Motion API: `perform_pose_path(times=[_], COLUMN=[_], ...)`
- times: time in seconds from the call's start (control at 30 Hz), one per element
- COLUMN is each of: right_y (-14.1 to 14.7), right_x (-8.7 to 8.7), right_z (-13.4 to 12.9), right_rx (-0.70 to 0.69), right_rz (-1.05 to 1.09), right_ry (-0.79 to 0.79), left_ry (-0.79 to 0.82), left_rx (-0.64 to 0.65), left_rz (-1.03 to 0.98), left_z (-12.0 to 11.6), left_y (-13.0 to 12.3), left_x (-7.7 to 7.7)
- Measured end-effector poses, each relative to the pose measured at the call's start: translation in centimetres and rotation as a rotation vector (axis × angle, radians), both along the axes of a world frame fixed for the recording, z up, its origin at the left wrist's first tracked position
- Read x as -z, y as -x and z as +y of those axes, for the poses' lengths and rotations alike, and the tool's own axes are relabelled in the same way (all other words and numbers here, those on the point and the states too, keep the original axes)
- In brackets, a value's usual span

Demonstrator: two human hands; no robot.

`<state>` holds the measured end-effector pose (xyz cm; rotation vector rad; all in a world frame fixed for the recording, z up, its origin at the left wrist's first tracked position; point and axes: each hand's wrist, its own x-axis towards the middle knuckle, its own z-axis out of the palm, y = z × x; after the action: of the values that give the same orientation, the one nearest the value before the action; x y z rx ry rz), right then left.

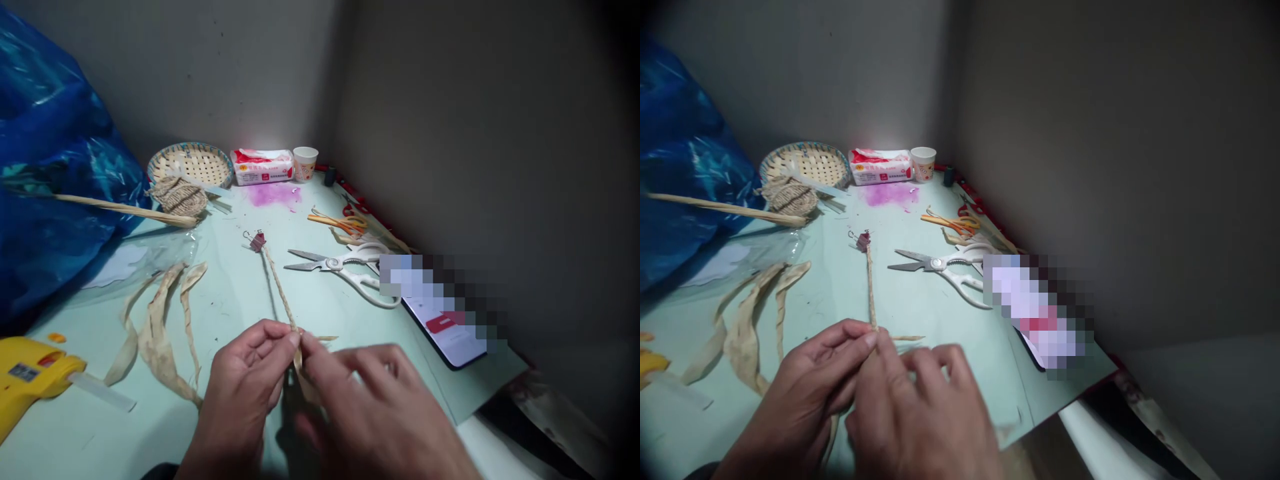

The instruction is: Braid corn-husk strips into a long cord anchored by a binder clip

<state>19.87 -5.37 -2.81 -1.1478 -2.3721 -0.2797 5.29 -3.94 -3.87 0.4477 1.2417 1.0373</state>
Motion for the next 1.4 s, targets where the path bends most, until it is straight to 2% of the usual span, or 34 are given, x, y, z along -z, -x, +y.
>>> perform_pose_path(times=[0.1,0.2,0.27,0.3,0.37,0.47,0.63,0.77,0.97,1.27,1.4], right_y=[-1.3,-1.8,-1.5,-1.3,-0.9,-0.8,-0.8,-0.4,-0.4,0.0,0.2], right_x=[-1.8,-2.8,-2.6,-2.3,-1.6,-0.7,-0.4,0.0,0.7,0.3,0.6], right_z=[1.3,3.0,4.1,4.6,5.4,5.9,5.9,6.2,6.2,6.2,6.0], right_rx=[0.0,-0.031,-0.111,-0.165,-0.248,-0.29,-0.352,-0.341,-0.422,-0.356,-0.33], right_rz=[0.184,0.311,0.372,0.409,0.49,0.586,0.706,0.752,0.892,0.939,0.962], right_ry=[0.177,0.621,0.924,1.024,1.116,1.15,1.292,1.321,1.43,1.364,1.345], left_ry=[-0.039,-0.076,-0.098,-0.11,-0.134,-0.186,-0.219,-0.208,-0.225,-0.254,-0.227], left_rx=[-0.008,-0.003,0.004,0.006,0.012,0.023,0.041,0.027,-0.027,-0.006,0.028], left_rz=[-0.01,-0.024,-0.013,0.008,0.065,0.13,0.191,0.213,0.226,0.302,0.406], left_z=[0.0,-0.1,-0.1,-0.1,-0.1,-0.2,-0.4,-0.6,-0.8,-0.7,-0.7], left_y=[-0.3,-0.5,-0.5,-0.5,-0.3,0.0,0.0,-0.3,-0.4,-0.4,0.0], left_x=[0.1,0.0,-0.1,-0.1,-0.1,0.0,-0.2,-0.5,-1.0,-1.0,-1.1])
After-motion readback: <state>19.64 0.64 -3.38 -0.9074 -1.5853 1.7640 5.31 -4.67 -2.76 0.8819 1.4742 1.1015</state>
